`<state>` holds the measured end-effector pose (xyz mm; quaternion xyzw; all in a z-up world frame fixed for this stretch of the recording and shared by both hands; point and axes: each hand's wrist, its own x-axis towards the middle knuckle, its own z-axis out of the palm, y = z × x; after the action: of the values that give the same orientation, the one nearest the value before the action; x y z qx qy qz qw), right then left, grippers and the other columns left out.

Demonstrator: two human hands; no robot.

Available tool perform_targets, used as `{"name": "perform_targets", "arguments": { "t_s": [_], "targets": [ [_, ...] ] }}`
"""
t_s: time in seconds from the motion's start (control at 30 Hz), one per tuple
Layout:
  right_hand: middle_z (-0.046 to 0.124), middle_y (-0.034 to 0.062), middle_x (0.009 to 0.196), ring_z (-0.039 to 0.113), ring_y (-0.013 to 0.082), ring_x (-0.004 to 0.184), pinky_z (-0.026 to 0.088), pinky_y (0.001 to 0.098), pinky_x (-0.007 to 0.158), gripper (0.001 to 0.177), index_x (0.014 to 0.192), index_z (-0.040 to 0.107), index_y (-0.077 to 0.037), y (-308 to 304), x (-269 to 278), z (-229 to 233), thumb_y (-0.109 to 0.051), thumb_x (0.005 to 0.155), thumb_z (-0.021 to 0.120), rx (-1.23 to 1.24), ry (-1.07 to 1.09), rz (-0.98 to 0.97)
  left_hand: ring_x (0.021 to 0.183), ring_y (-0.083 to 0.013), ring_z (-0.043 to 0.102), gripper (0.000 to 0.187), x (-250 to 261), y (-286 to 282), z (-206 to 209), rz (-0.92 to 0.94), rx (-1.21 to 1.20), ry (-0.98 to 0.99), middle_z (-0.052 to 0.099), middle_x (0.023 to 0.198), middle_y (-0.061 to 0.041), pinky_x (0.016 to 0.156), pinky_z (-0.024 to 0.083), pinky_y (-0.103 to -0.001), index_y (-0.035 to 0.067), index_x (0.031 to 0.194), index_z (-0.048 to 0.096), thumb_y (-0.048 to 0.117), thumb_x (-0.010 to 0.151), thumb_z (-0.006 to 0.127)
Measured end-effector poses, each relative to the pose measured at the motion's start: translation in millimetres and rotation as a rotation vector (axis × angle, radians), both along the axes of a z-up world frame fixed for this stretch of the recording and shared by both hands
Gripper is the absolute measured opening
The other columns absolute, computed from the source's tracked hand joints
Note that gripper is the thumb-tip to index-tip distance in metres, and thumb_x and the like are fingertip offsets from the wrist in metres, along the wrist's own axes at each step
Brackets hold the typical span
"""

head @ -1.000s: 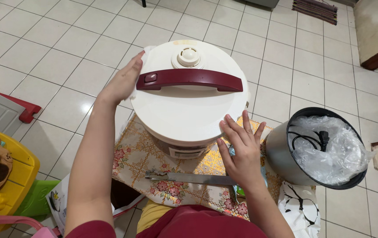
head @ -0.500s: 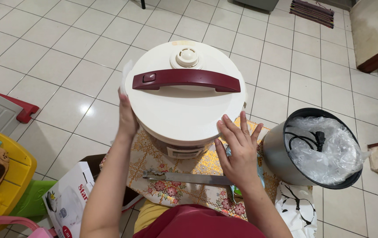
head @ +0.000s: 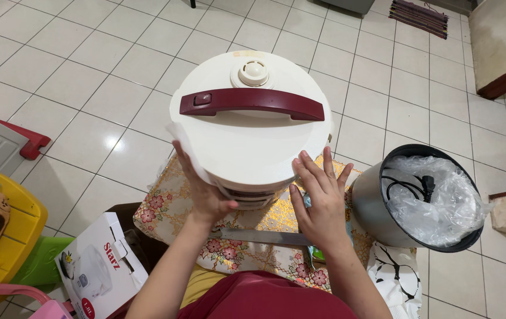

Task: The person wipes the exterior of a rice cooker with tissues, then opens the lid and wipes the inner lid and rim of the cooker. A detached inner pot and power cord sit in a container beside the cooker on the table.

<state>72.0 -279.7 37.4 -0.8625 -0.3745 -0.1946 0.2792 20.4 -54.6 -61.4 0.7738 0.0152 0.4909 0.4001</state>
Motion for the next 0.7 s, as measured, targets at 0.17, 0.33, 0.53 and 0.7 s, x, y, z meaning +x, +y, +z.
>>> {"name": "perform_targets", "arguments": {
  "t_s": [0.17, 0.33, 0.53, 0.7],
  "targets": [
    [0.055, 0.0107, 0.152, 0.026, 0.0379, 0.157, -0.004, 0.0619, 0.125, 0.044, 0.142, 0.060, -0.008, -2, 1, 3, -0.017, 0.099, 0.059, -0.011, 0.011, 0.016, 0.165, -0.0409, -0.010, 0.119, 1, -21, -32, 0.290, 0.347, 0.049, -0.017, 0.174, -0.020, 0.137, 0.001, -0.063, 0.022, 0.167, -0.014, 0.093, 0.081, 0.026],
    [0.056, 0.0111, 0.151, 0.024, 0.0389, 0.158, -0.008, 0.0616, 0.125, 0.042, 0.141, 0.061, -0.008, -5, 1, 9, -0.017, 0.101, 0.050, -0.015, 0.040, 0.041, 0.160, -0.0437, -0.016, 0.117, 9, -39, -55, 0.400, 0.600, 0.060, -0.019, 0.172, -0.026, 0.130, -0.005, -0.063, 0.012, 0.169, -0.014, 0.093, 0.093, 0.021],
    [0.056, 0.0122, 0.152, 0.022, 0.0399, 0.159, -0.010, 0.0622, 0.125, 0.045, 0.142, 0.060, -0.007, -9, 2, 10, -0.019, 0.103, 0.041, 0.018, 0.077, 0.081, 0.162, -0.0362, -0.017, 0.111, 15, -67, -47, 0.534, 0.898, 0.137, -0.013, 0.176, -0.019, 0.128, -0.011, -0.059, 0.009, 0.173, -0.001, 0.093, 0.104, 0.024],
    [0.049, 0.0147, 0.158, 0.010, 0.0383, 0.164, -0.013, 0.0608, 0.127, 0.054, 0.155, 0.043, -0.005, -25, 18, 10, -0.029, 0.107, 0.035, 0.137, 0.240, 0.196, 0.163, -0.0256, -0.014, 0.108, 22, -97, -23, 0.610, 1.067, 0.264, -0.007, 0.179, -0.006, 0.126, -0.017, -0.061, 0.019, 0.173, 0.006, 0.095, 0.100, 0.026]
  ]
}}
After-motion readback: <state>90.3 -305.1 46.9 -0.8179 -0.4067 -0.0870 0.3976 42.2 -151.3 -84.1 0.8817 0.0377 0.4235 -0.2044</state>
